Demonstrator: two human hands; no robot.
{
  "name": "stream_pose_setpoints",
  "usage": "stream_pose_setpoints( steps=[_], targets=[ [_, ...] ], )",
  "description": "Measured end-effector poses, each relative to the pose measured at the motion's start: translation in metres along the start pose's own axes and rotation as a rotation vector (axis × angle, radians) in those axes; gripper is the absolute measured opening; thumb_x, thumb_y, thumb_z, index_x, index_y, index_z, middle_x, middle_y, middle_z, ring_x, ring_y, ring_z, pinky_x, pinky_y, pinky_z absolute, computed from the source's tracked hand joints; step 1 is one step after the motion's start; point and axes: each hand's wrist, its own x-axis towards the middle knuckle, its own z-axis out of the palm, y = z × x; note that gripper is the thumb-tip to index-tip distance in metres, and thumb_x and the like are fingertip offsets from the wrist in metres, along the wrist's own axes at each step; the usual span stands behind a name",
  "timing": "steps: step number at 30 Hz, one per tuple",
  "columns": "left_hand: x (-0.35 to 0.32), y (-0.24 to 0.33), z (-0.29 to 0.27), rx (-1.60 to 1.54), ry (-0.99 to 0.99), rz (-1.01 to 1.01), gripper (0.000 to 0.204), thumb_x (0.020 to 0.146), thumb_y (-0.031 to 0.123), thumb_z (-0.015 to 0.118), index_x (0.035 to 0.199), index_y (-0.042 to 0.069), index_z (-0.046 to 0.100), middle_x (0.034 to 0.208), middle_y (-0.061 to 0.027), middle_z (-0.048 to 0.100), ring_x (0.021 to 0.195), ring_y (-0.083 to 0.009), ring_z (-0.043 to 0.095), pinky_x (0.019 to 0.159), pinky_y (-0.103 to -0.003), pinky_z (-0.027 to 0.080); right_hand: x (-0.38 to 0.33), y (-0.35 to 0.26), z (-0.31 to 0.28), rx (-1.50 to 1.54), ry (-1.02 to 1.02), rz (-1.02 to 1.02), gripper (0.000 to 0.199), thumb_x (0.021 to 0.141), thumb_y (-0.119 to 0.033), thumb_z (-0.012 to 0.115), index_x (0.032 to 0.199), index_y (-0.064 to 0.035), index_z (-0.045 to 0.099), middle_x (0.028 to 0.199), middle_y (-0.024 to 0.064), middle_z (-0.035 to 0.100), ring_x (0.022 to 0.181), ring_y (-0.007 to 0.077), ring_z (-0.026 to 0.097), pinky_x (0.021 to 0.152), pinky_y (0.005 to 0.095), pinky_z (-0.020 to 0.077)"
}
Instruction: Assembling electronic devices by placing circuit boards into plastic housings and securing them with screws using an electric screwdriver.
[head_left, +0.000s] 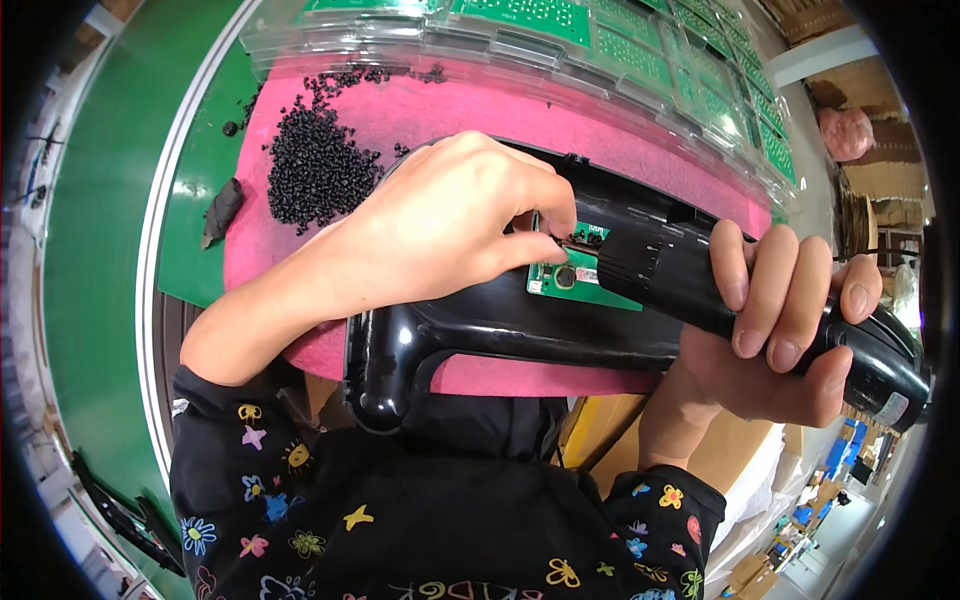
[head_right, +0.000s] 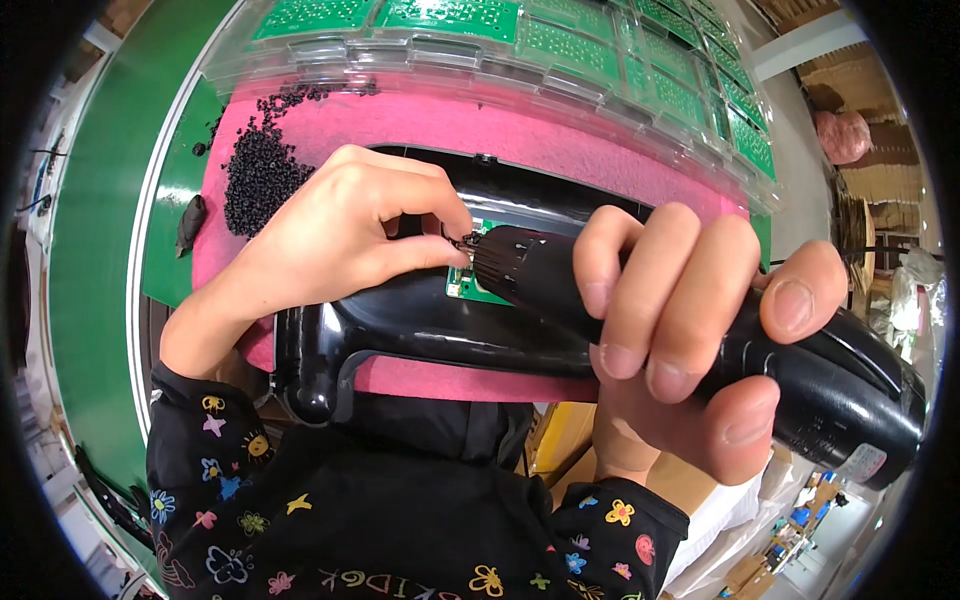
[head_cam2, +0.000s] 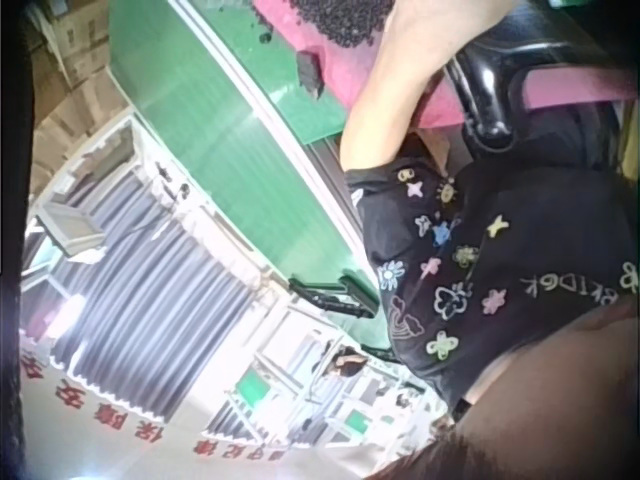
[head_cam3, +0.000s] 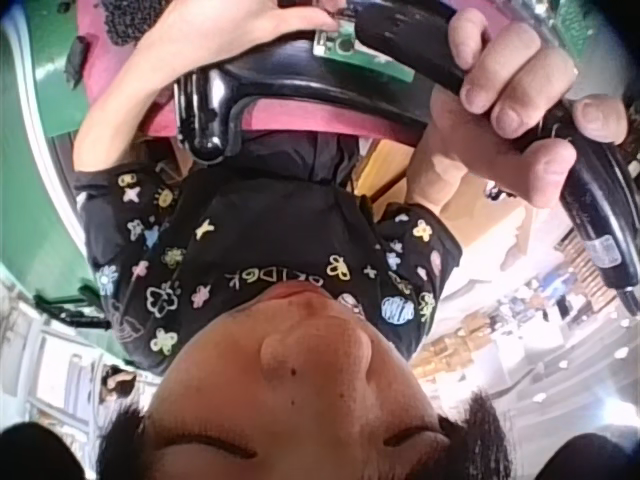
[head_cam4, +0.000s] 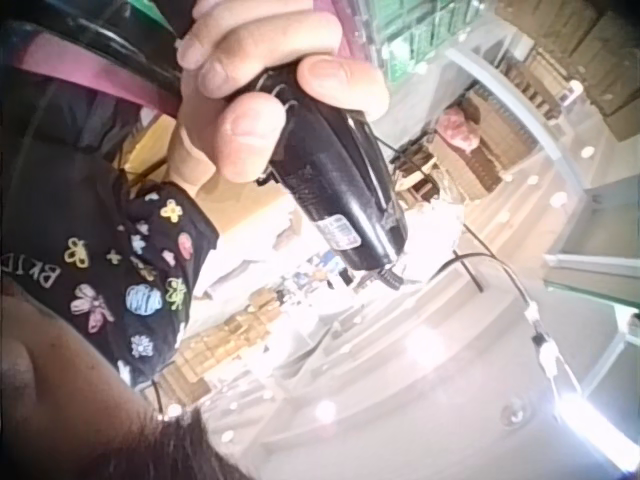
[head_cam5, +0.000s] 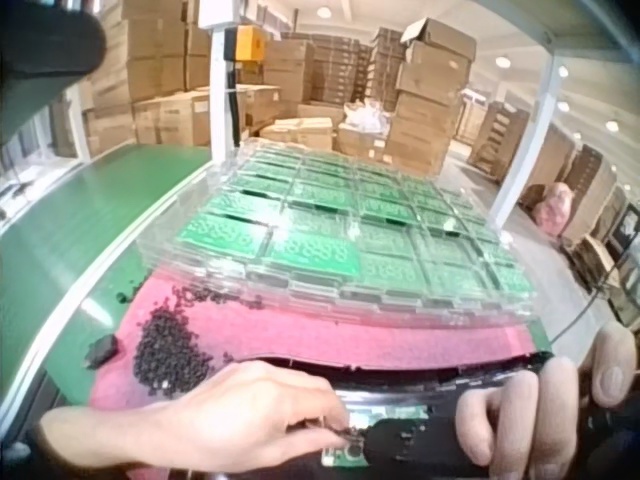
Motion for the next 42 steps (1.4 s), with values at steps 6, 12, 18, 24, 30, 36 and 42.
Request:
stream_pose_setpoints(
  steps=[6,12,18,24,30,36,42],
  targets=[
    [0.002,0.001,0.000,-0.048,0.002,-0.006,0.012,0.082,0.008,0.074,0.087,-0.002,0.069,0.082,-0.0112,0.071,0.073,-0.0241,0.070,0.063,-0.032,0.054,0.002,-0.002,-0.008,-0.067,-0.097,0.125,0.031,0.087,-0.022,0.066,0.111,-0.0153,0.048,0.069,-0.0044,0.053,0.061,0.0093,0.049,0.067,0.0299,0.0382],
    [0.002,-0.001,-0.001,0.041,0.057,-0.031,0.014,0.089,0.013,0.069,0.086,-0.001,0.069,0.078,-0.0112,0.069,0.071,-0.0269,0.067,0.063,-0.034,0.051,-0.001,0.007,0.001,-0.121,-0.042,0.258,0.032,0.086,-0.022,0.067,0.109,-0.0150,0.045,0.066,-0.0034,0.050,0.058,0.0104,0.048,0.062,0.0304,0.0376],
    [0.002,0.004,-0.001,0.098,0.095,-0.093,0.021,0.092,0.017,0.063,0.082,-0.001,0.061,0.071,-0.0145,0.061,0.067,-0.0344,0.060,0.060,-0.040,0.046,-0.002,0.016,0.016,-0.199,-0.006,0.292,0.032,0.086,-0.022,0.068,0.104,-0.0121,0.043,0.066,-0.0011,0.049,0.055,0.0120,0.047,0.059,0.0308,0.0387],
    [-0.002,0.003,0.000,0.075,0.090,-0.067,0.022,0.087,0.019,0.068,0.093,0.002,0.056,0.081,-0.0121,0.062,0.074,-0.0338,0.062,0.063,-0.041,0.048,0.001,0.026,0.018,-0.096,-0.120,0.269,0.035,0.078,-0.001,0.070,0.104,-0.0048,0.046,0.071,0.0042,0.053,0.062,0.0149,0.048,0.061,0.0300,0.0424],
    [-0.003,0.000,-0.003,0.137,0.024,-0.035,0.020,0.082,0.016,0.070,0.092,0.003,0.059,0.085,-0.0106,0.063,0.082,-0.0334,0.063,0.068,-0.042,0.049,0.000,0.028,0.021,-0.160,-0.133,0.276,0.035,0.079,-0.006,0.071,0.105,-0.0063,0.047,0.071,0.0032,0.052,0.062,0.0140,0.047,0.061,0.0292,0.0411],
    [-0.005,-0.008,0.002,0.205,-0.064,0.034,0.019,0.082,0.018,0.071,0.089,0.003,0.062,0.085,-0.0101,0.063,0.086,-0.0316,0.064,0.071,-0.042,0.052,-0.003,0.029,0.009,-0.072,-0.114,0.183,0.034,0.084,-0.014,0.071,0.107,-0.0074,0.046,0.067,0.0010,0.051,0.058,0.0143,0.048,0.058,0.0304,0.0408],
    [-0.009,-0.012,0.000,0.174,-0.116,0.166,0.018,0.082,0.016,0.071,0.090,0.003,0.063,0.084,-0.0085,0.062,0.086,-0.0299,0.064,0.069,-0.041,0.053,-0.004,0.013,0.013,-0.026,0.045,-0.013,0.026,0.088,-0.023,0.065,0.107,-0.0120,0.050,0.066,-0.0032,0.051,0.056,0.0093,0.046,0.065,0.0290,0.0385]
  ],
)
